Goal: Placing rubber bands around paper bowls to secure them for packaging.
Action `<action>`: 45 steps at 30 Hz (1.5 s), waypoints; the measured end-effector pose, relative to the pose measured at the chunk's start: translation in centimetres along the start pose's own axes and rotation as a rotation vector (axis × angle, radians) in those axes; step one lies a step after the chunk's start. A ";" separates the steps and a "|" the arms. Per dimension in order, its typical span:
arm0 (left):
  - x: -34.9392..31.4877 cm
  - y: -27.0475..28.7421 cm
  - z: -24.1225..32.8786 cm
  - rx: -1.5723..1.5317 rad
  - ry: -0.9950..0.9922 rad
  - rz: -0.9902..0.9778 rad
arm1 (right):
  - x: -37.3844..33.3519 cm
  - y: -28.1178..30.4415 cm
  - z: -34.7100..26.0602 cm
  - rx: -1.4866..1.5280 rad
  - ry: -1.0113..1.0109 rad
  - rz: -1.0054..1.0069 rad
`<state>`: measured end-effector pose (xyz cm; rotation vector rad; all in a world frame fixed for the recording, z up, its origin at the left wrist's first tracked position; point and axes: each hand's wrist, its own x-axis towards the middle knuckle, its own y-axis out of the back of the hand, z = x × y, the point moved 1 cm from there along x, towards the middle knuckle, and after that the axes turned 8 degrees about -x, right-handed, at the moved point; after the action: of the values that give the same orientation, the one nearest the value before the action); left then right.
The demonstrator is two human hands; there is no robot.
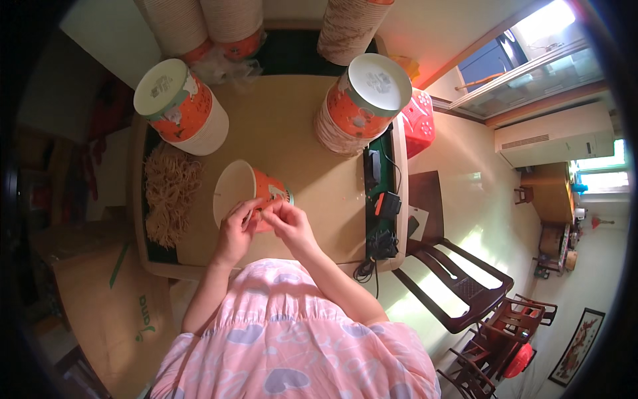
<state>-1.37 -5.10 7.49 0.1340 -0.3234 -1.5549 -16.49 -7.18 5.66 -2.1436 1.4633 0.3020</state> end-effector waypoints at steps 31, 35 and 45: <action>0.1 0.4 0.4 0.281 -0.079 -0.089 | -0.4 0.3 0.0 -0.733 0.470 0.164; 0.1 0.4 0.4 0.278 -0.059 -0.101 | -0.3 0.3 0.5 -0.710 0.568 0.207; -0.1 -0.1 0.4 0.023 0.094 -0.039 | -0.3 0.2 0.6 -0.700 0.556 0.261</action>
<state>-1.57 -4.95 7.84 0.2316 -0.2662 -1.5782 -16.74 -6.68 5.19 -2.7251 2.2121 0.3692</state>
